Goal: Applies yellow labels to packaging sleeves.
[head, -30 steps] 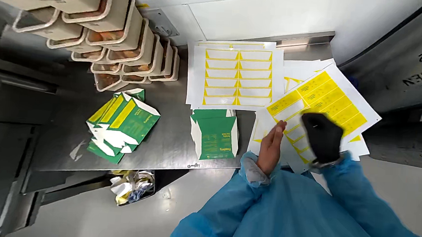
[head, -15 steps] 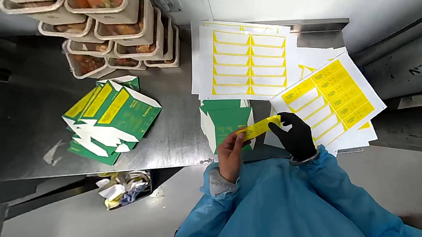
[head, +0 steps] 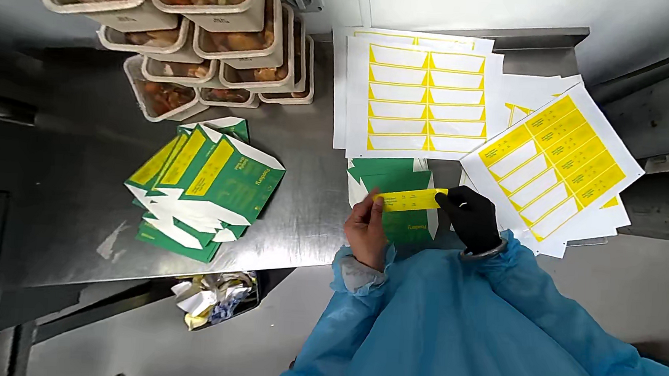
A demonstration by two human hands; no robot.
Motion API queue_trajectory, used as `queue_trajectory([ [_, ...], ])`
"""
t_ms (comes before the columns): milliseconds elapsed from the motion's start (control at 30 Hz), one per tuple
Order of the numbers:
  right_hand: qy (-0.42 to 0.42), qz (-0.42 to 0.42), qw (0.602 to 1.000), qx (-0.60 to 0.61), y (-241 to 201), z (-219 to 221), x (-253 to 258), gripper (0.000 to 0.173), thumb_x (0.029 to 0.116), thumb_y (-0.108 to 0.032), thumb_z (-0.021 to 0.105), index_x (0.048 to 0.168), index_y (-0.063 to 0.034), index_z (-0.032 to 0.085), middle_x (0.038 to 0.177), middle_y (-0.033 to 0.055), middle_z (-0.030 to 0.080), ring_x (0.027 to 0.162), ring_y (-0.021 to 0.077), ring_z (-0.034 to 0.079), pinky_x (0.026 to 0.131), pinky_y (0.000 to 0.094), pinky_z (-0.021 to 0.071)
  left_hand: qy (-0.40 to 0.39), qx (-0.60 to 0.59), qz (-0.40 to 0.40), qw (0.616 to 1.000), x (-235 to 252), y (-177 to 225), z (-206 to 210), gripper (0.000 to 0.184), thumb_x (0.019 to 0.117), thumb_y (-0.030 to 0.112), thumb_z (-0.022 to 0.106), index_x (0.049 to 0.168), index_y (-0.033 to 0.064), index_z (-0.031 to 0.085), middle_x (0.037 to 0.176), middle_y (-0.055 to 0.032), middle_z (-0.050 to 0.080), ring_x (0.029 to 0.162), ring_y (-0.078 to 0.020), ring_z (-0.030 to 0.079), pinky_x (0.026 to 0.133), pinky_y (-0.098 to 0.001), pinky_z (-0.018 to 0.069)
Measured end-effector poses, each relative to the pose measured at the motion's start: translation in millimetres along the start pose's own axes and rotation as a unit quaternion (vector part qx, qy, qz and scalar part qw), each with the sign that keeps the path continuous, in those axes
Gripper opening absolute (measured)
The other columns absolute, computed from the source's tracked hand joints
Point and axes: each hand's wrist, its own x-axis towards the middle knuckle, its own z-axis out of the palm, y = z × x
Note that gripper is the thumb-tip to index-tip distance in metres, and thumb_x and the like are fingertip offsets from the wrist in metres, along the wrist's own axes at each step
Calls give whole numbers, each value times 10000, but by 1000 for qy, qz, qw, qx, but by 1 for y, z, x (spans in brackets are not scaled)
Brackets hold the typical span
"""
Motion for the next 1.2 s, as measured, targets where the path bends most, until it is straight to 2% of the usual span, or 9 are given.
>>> queue_trajectory([
  [133, -27, 55, 998, -10, 11, 27, 36, 255, 928, -396, 726, 926, -144, 764, 789, 10, 726, 712, 154, 683, 675, 442, 569, 28, 97, -20, 995, 34, -14, 4, 696, 919, 198, 789, 1498, 112, 411, 973, -57, 736, 841, -158, 722, 771, -358, 617],
  [333, -59, 103, 992, -37, 37, 59, 69, 280, 924, -411, 730, 935, -133, 767, 837, 55, 738, 795, 225, 700, 739, 528, 548, 67, 203, 21, 977, 53, -60, 20, 541, 954, 295, 750, 1370, 88, 472, 968, -56, 724, 775, -182, 669, 682, -387, 574],
  [733, -48, 116, 991, -38, 42, 70, 77, 244, 907, -382, 750, 903, -139, 751, 783, 29, 723, 722, 185, 683, 678, 475, 545, 121, 212, 52, 968, 58, -74, 36, 378, 906, 193, 800, 1137, 50, 538, 956, -62, 676, 900, -161, 658, 803, -320, 571],
  [833, -41, 121, 990, -56, 39, 72, 76, 238, 886, -383, 769, 883, -145, 750, 774, 30, 723, 722, 197, 689, 675, 496, 549, 111, 242, 24, 964, 52, -67, 36, 473, 931, 283, 780, 1250, 72, 501, 1023, -63, 689, 945, -184, 658, 792, -338, 569],
  [933, -12, 107, 989, -101, 35, 70, 78, 338, 830, -425, 815, 869, -104, 717, 780, 80, 707, 724, 260, 686, 660, 539, 547, 135, 268, 8, 954, 55, -60, 31, 714, 856, 380, 843, 1379, 58, 479, 1186, -181, 581, 1011, -305, 600, 799, -431, 554],
  [1000, -4, 76, 985, -154, 34, 62, 80, 556, 763, -522, 857, 940, -31, 666, 925, 169, 668, 836, 353, 666, 711, 581, 551, 157, 296, 19, 942, 62, -57, 21, 878, 755, 469, 901, 1411, 63, 484, 1334, -264, 490, 1187, -416, 520, 945, -524, 509],
  [1067, -22, -39, 979, -199, 39, 53, 77, 589, 837, -530, 794, 1076, -5, 675, 1108, 221, 652, 1047, 394, 645, 888, 571, 549, 99, 342, 124, 926, 59, -62, 16, 699, 875, 412, 806, 1395, 26, 543, 1383, -289, 509, 1258, -450, 516, 1028, -563, 476],
  [1133, -63, -213, 947, -231, 45, 56, 68, 542, 994, -470, 615, 1332, -47, 641, 1346, 183, 633, 1280, 351, 587, 1080, 537, 476, -53, 393, 268, 878, 54, -65, 15, 499, 1013, 332, 630, 1398, 20, 573, 1442, -231, 543, 1351, -385, 515, 1097, -543, 457],
  [1200, -126, -318, 906, -251, 52, 67, 54, 585, 1066, -468, 467, 1522, -104, 497, 1590, 101, 467, 1505, 264, 386, 1237, 524, 302, -186, 459, 307, 813, 45, -71, 14, 583, 1086, 391, 442, 1563, 58, 409, 1642, -108, 365, 1538, -288, 293, 1237, -517, 280],
])
